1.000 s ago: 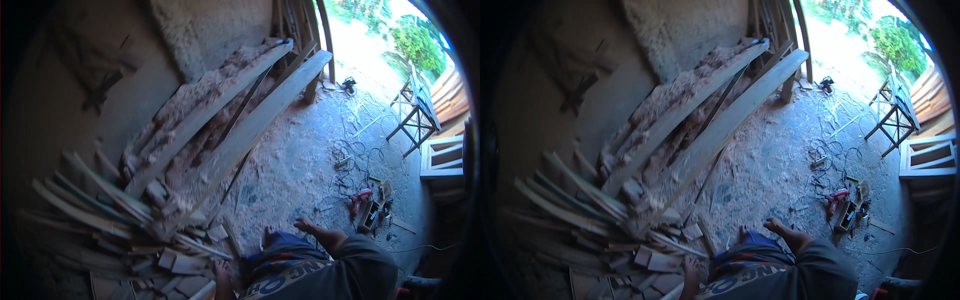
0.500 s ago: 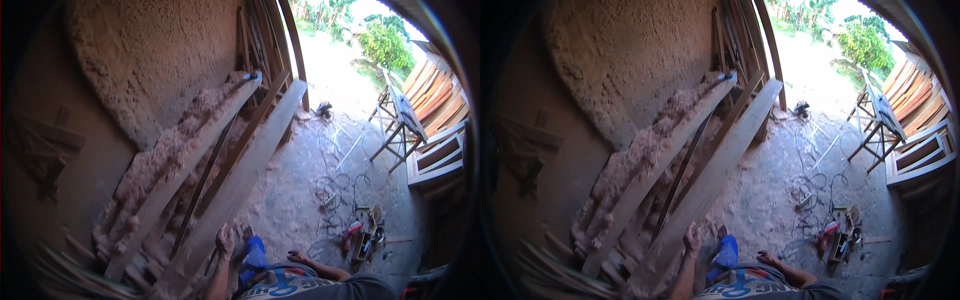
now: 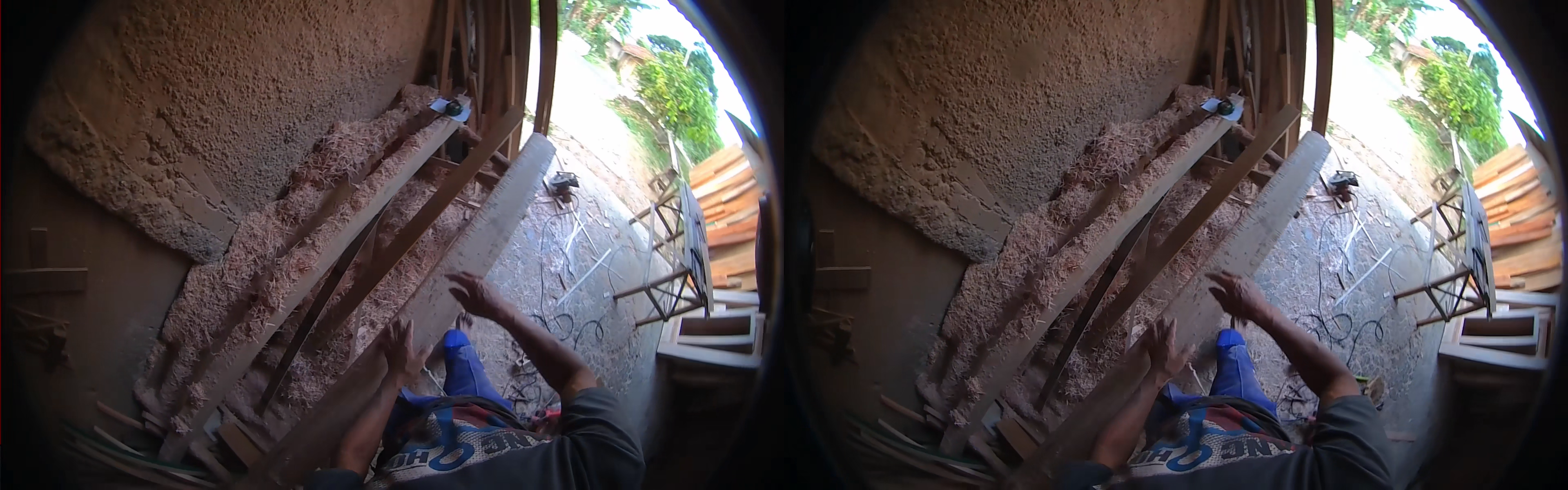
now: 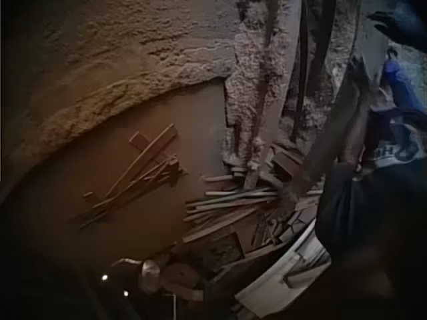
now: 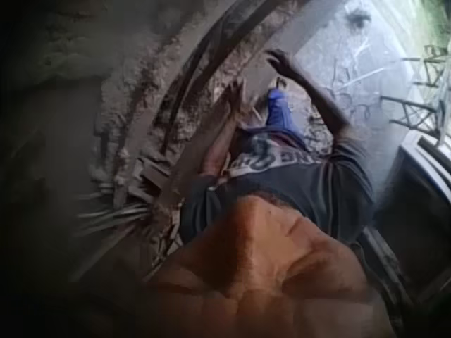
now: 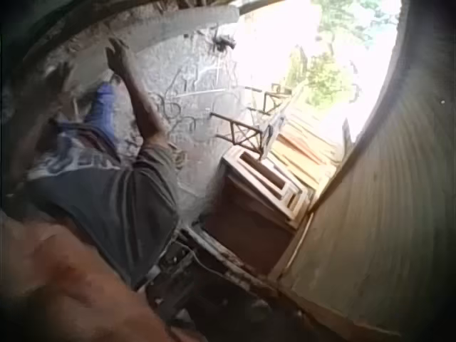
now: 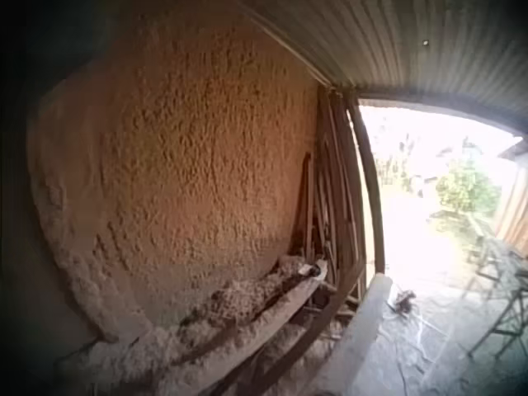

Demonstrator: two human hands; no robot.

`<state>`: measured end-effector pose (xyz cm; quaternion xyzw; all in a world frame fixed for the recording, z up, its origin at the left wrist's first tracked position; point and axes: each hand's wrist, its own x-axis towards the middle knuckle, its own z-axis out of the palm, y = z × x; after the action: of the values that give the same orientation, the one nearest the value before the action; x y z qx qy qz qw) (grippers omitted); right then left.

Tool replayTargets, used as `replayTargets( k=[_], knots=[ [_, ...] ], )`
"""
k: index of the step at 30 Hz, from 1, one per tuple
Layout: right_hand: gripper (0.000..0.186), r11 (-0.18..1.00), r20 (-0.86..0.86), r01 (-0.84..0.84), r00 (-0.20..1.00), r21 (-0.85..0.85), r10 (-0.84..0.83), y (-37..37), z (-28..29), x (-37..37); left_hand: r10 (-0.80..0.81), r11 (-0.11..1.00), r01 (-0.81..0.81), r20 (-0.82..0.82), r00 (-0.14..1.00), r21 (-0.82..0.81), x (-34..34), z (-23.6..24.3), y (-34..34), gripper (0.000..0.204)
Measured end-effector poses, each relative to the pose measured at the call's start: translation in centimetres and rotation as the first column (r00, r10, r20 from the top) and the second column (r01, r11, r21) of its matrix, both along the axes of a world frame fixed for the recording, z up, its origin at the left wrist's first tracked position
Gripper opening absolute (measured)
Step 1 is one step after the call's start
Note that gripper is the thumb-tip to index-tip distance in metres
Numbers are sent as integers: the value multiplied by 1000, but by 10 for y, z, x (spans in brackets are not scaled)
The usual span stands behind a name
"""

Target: The person selects a long wooden plank from a stack, carries it into a workshop, uses a measuring tape to mark a measurement on the plank, and then cuts the plank at the mark using a handsaw.

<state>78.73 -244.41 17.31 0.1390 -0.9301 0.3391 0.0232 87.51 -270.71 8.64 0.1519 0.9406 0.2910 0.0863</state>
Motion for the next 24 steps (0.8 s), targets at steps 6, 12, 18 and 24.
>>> replayTargets(
  k=[6,12,18,24],
  knots=[
    [51,830,75,-357,929,428,361,88,-64,-261,52,966,-22,110,993,-258,-12,17,15,95],
    [92,408,260,-482,832,776,490,170,-253,-416,318,929,-235,293,902,-284,-8,29,54,96],
    [126,108,210,-377,705,920,678,184,-302,-462,493,842,-381,258,831,-381,-18,34,94,93],
    [117,206,444,-698,626,686,641,188,-261,-495,734,655,-639,138,665,-404,-35,27,142,93]
  ],
)
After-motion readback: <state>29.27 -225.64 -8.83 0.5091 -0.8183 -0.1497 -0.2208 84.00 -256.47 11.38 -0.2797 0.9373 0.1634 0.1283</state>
